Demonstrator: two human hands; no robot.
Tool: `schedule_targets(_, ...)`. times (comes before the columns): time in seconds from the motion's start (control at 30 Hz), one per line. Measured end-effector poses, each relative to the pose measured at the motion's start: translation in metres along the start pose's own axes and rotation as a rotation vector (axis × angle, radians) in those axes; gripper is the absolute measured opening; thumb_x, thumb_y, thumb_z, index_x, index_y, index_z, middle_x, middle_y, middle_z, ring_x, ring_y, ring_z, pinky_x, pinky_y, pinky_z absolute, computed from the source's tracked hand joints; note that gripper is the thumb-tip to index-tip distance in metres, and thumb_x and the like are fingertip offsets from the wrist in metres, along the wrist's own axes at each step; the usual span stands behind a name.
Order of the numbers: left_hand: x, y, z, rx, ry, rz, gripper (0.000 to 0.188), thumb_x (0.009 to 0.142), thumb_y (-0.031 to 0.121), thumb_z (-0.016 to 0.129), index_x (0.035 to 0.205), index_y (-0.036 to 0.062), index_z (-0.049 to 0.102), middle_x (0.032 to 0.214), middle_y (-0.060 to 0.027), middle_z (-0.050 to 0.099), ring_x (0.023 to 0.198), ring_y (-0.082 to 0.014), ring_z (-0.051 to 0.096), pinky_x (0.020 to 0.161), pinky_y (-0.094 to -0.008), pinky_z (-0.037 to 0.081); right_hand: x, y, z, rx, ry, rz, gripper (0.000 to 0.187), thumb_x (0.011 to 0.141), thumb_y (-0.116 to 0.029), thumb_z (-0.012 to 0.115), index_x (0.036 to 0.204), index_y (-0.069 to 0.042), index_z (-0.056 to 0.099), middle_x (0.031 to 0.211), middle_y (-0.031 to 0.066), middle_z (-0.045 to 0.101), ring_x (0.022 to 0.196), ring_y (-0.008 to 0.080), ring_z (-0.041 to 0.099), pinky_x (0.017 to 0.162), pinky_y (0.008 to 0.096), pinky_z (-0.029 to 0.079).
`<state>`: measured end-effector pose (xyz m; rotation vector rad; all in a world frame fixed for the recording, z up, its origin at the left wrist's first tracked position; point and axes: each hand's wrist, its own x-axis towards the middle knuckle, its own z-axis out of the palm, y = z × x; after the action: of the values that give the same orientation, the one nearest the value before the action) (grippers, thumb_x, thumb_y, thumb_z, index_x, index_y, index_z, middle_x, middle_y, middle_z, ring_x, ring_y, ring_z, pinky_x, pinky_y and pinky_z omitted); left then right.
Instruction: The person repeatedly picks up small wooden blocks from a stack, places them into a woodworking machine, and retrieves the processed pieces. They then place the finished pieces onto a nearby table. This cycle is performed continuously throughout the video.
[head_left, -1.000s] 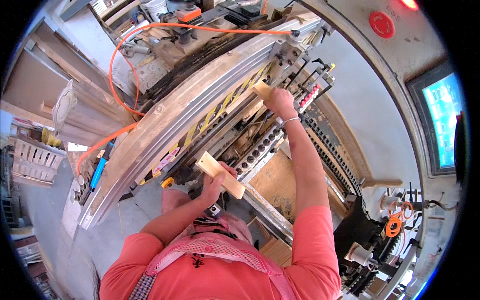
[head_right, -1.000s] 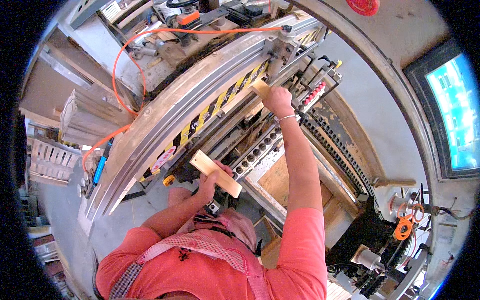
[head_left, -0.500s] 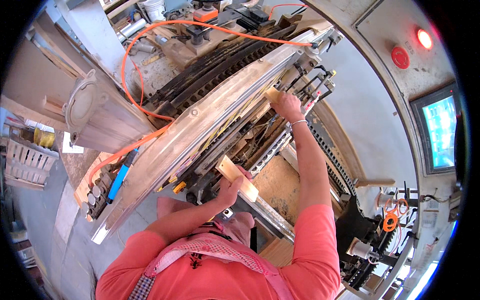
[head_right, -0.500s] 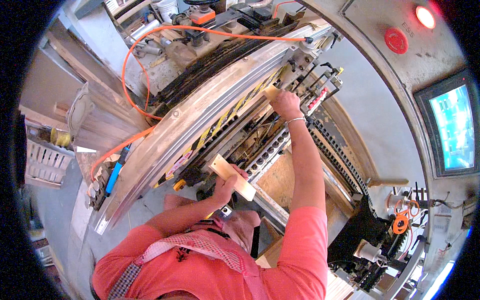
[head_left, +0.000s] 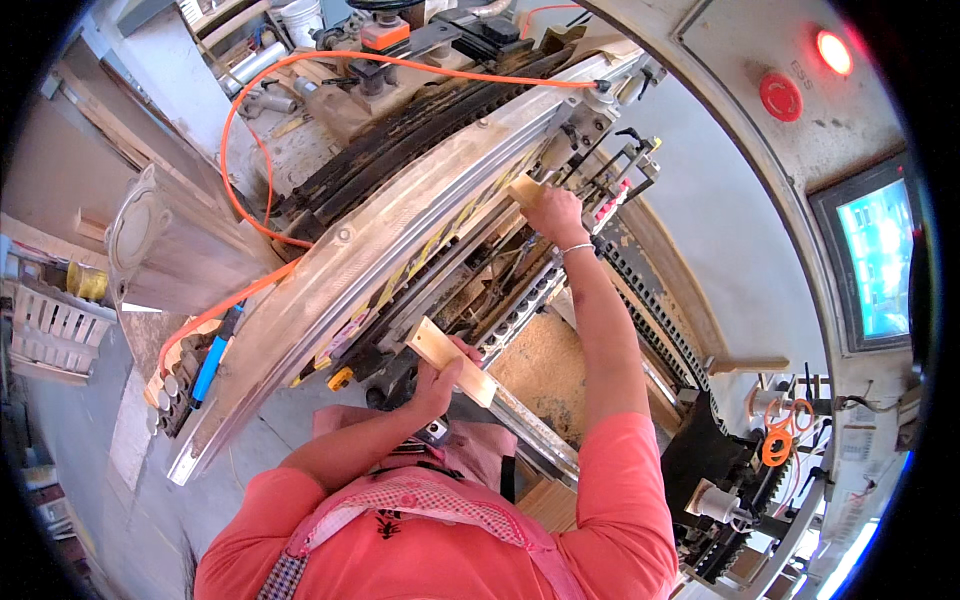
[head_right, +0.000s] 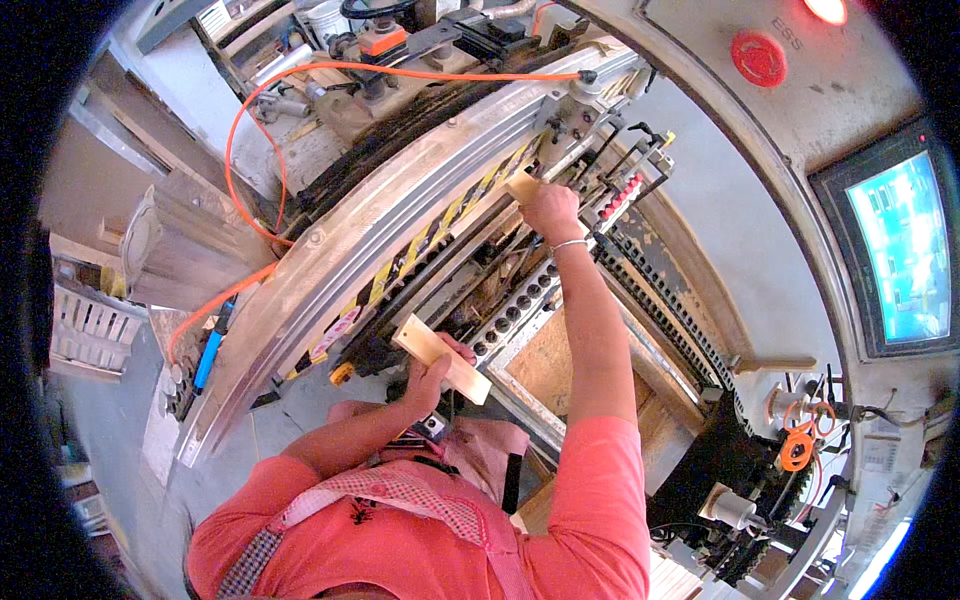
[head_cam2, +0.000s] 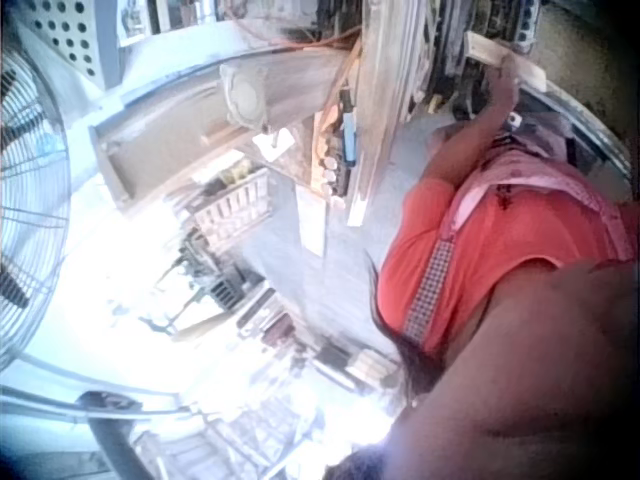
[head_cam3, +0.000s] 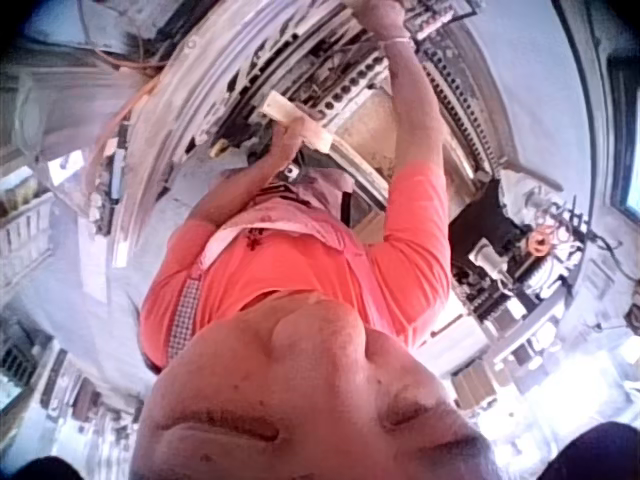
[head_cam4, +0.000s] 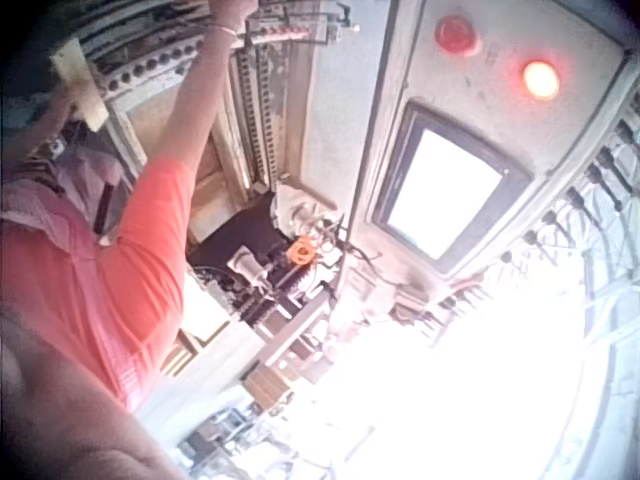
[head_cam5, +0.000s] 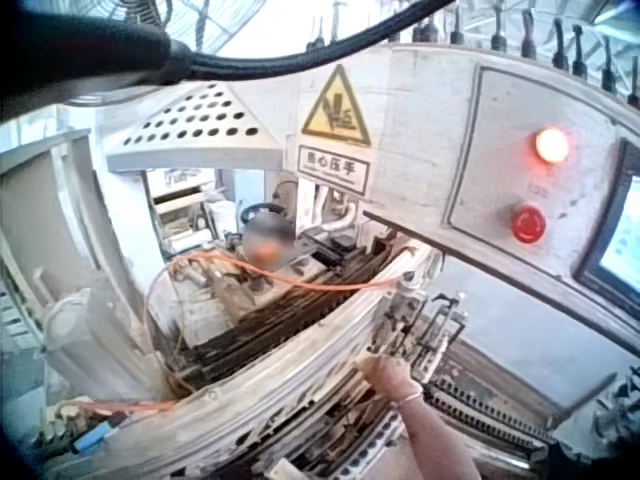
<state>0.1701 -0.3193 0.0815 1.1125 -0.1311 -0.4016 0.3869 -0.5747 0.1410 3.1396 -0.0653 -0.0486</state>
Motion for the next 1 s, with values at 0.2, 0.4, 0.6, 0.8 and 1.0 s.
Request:
schedule_targets(0.2,-0.001,0.011,0.007,-0.072,0.025,-0.004,0.015,0.086,0.009,0.043,0.1,0.0027,0.045,0.091,-0.0113,0.057,0.085,-0.0165,0.056,0.08,-0.032,0.045,-0.001,0.0,0.001,0.028,0.017,0.013,0.045,0.072,-0.044,0.064,0.089,-0.002,0.062,0.084,0.0162,0.065,0.082,0.0313,0.063,0.071,0.0415,0.051)
schedule_targets(0.4,0.0,0.009,0.003,-0.051,0.0,-0.013,0.016,0.086,0.009,0.043,0.1,0.0026,0.045,0.093,-0.0121,0.057,0.087,-0.0169,0.056,0.082,-0.0332,0.044,-0.003,0.0,-0.003,0.029,0.003,0.006,0.047,0.073,-0.042,0.063,0.092,0.001,0.06,0.086,0.017,0.065,0.083,0.032,0.063,0.073,0.041,0.05)
schedule_targets(0.6,-0.001,0.007,0.005,-0.091,0.012,-0.012,0.015,0.086,0.008,0.042,0.101,0.0027,0.044,0.094,-0.0127,0.057,0.087,-0.0174,0.056,0.082,-0.0334,0.044,-0.003,0.001,-0.005,0.04,-0.015,0.006,0.048,0.074,-0.041,0.064,0.095,0.001,0.058,0.086,0.0174,0.065,0.083,0.0326,0.063,0.073,0.0404,0.051)
schedule_targets(0.8,0.0,0.003,0.001,-0.08,0.006,0.0,0.016,0.086,0.007,0.042,0.102,0.0028,0.043,0.094,-0.0133,0.057,0.085,-0.0182,0.057,0.081,-0.034,0.046,-0.005,0.0,-0.006,0.038,0.002,0.02,0.047,0.074,-0.041,0.064,0.094,0.001,0.059,0.084,0.0177,0.065,0.082,0.032,0.063,0.072,0.0405,0.051)
schedule_targets(1.0,-0.001,0.006,0.003,-0.073,0.015,0.003,0.017,0.086,0.006,0.041,0.103,0.0027,0.043,0.095,-0.0135,0.057,0.085,-0.0189,0.057,0.08,-0.0343,0.046,-0.001,0.002,-0.004,0.047,-0.04,0.021,0.047,0.074,-0.041,0.063,0.094,0.001,0.059,0.083,0.0184,0.065,0.082,0.0321,0.064,0.072,0.0399,0.051)
